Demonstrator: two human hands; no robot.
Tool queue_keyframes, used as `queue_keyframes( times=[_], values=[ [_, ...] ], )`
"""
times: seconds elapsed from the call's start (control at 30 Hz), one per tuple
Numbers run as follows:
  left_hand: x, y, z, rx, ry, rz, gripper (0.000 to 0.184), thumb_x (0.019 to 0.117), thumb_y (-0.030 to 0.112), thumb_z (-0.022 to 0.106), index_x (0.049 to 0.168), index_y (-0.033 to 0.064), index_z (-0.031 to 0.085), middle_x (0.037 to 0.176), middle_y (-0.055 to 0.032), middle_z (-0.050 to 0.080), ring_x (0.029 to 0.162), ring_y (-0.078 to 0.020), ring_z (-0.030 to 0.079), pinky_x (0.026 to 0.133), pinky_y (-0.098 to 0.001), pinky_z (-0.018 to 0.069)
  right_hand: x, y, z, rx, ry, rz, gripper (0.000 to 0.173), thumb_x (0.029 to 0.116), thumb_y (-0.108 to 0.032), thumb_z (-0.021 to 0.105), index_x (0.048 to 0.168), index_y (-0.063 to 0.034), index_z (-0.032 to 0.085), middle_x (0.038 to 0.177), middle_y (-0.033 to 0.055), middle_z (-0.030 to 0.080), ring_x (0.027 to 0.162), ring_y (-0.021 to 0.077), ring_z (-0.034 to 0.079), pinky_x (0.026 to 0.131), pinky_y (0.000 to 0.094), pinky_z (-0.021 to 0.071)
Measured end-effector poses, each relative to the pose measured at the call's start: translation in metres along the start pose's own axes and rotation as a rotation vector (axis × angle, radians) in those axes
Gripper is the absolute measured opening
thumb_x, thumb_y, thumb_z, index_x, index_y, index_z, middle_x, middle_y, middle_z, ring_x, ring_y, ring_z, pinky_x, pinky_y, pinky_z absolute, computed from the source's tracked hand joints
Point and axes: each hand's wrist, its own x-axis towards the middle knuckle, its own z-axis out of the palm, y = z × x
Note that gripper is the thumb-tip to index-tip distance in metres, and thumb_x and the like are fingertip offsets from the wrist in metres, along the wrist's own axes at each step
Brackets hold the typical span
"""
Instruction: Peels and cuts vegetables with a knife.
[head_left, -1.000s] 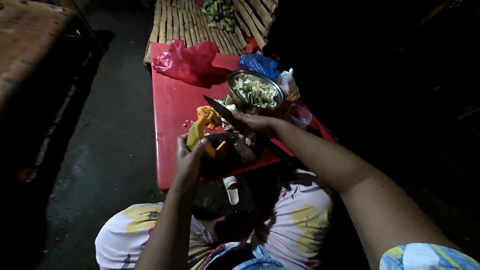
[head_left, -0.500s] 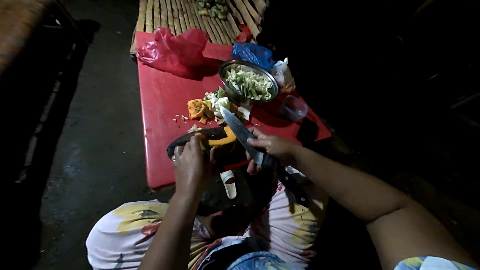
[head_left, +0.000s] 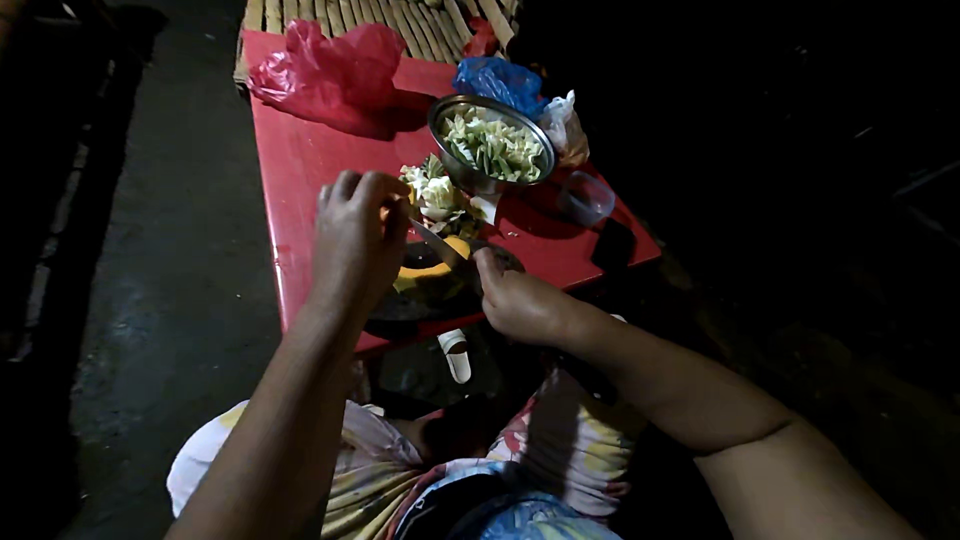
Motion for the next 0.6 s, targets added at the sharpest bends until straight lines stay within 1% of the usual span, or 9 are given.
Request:
queue_keyframes(
  times=[0.03, 0.1, 0.13, 0.17, 0.3, 0.37, 0.43, 0.47, 0.6],
  values=[
    [0.010, 0.004, 0.002, -0.015, -0.014, 0.048, 0.025, 0.1049, 0.014, 0.053, 0.120, -0.0001, 0.066, 0.116, -0.0232, 0.064, 0.112, -0.0417, 0.060, 0.097, -0.0575, 0.0472, -0.001, -0.002, -0.001, -0.016, -0.011, 0.004, 0.051, 0.1085, -0.012, 0.045, 0.154, 0.0006, 0.025, 0.098, 0.0163, 0.065, 0.082, 0.0255, 0.071, 0.076, 0.0421, 0.0594],
    [0.031, 0.012, 0.007, -0.041, -0.056, 0.145, 0.024, 0.1049, 0.013, 0.052, 0.119, 0.0008, 0.067, 0.118, -0.0229, 0.063, 0.117, -0.0417, 0.057, 0.101, -0.0566, 0.0449, -0.004, -0.004, 0.000, -0.104, -0.024, -0.023, 0.024, 0.1059, -0.010, 0.050, 0.115, 0.0085, 0.062, 0.097, 0.0187, 0.068, 0.088, 0.0288, 0.069, 0.081, 0.0454, 0.0558],
    [0.040, 0.015, 0.011, -0.050, -0.089, 0.186, 0.024, 0.1053, 0.014, 0.051, 0.119, 0.0017, 0.067, 0.120, -0.0228, 0.062, 0.119, -0.0416, 0.057, 0.103, -0.0562, 0.0445, -0.005, -0.006, 0.000, -0.155, -0.051, -0.037, 0.024, 0.1062, -0.010, 0.050, 0.105, 0.0059, 0.068, 0.098, 0.0187, 0.069, 0.092, 0.0301, 0.069, 0.084, 0.0471, 0.0549],
    [0.049, 0.018, 0.016, -0.066, -0.124, 0.223, 0.025, 0.1057, 0.014, 0.051, 0.119, 0.0023, 0.067, 0.122, -0.0229, 0.061, 0.121, -0.0415, 0.056, 0.104, -0.0559, 0.0443, -0.007, -0.007, 0.000, -0.178, -0.075, -0.038, 0.026, 0.1070, -0.012, 0.049, 0.103, 0.0039, 0.070, 0.100, 0.0189, 0.069, 0.096, 0.0313, 0.069, 0.086, 0.0484, 0.0542],
    [0.074, 0.020, 0.043, -0.125, -0.279, 0.326, 0.024, 0.1068, 0.015, 0.050, 0.118, 0.0026, 0.067, 0.124, -0.0216, 0.060, 0.124, -0.0403, 0.055, 0.106, -0.0550, 0.0443, -0.007, -0.013, 0.003, -0.045, -0.052, 0.045, 0.025, 0.1077, -0.014, 0.047, 0.109, 0.0026, 0.065, 0.097, 0.0168, 0.067, 0.085, 0.0258, 0.068, 0.078, 0.0428, 0.0561],
    [0.079, 0.018, 0.055, -0.121, -0.348, 0.342, 0.026, 0.1079, 0.017, 0.050, 0.120, 0.0026, 0.067, 0.128, -0.0223, 0.060, 0.126, -0.0408, 0.055, 0.108, -0.0552, 0.0437, -0.005, -0.014, 0.006, -0.018, -0.013, 0.084, 0.028, 0.1084, -0.016, 0.046, 0.130, 0.0018, 0.051, 0.102, 0.0169, 0.065, 0.088, 0.0267, 0.070, 0.078, 0.0425, 0.0582],
    [0.079, 0.011, 0.070, -0.118, -0.391, 0.355, 0.027, 0.1083, 0.018, 0.049, 0.124, 0.0028, 0.065, 0.130, -0.0220, 0.059, 0.126, -0.0405, 0.055, 0.108, -0.0541, 0.0451, -0.003, -0.018, 0.010, -0.059, 0.009, 0.096, 0.047, 0.1094, -0.017, 0.044, 0.151, -0.0009, 0.029, 0.107, 0.0188, 0.066, 0.099, 0.0333, 0.071, 0.084, 0.0479, 0.0580],
    [0.077, 0.007, 0.076, -0.122, -0.408, 0.351, 0.028, 0.1085, 0.019, 0.049, 0.126, 0.0027, 0.064, 0.131, -0.0224, 0.058, 0.127, -0.0413, 0.054, 0.108, -0.0545, 0.0457, -0.003, -0.019, 0.012, -0.086, 0.023, 0.099, 0.048, 0.1100, -0.018, 0.043, 0.152, -0.0037, 0.025, 0.104, 0.0179, 0.067, 0.099, 0.0342, 0.071, 0.083, 0.0490, 0.0582],
    [0.071, -0.003, 0.087, -0.138, -0.415, 0.321, 0.030, 0.1096, 0.021, 0.046, 0.131, 0.0053, 0.061, 0.135, -0.0218, 0.057, 0.130, -0.0418, 0.052, 0.109, -0.0551, 0.0444, -0.001, -0.023, 0.011, -0.139, 0.031, 0.103, 0.042, 0.1108, -0.020, 0.039, 0.149, -0.0081, 0.027, 0.097, 0.0148, 0.067, 0.094, 0.0337, 0.072, 0.078, 0.0495, 0.0584]
  ],
)
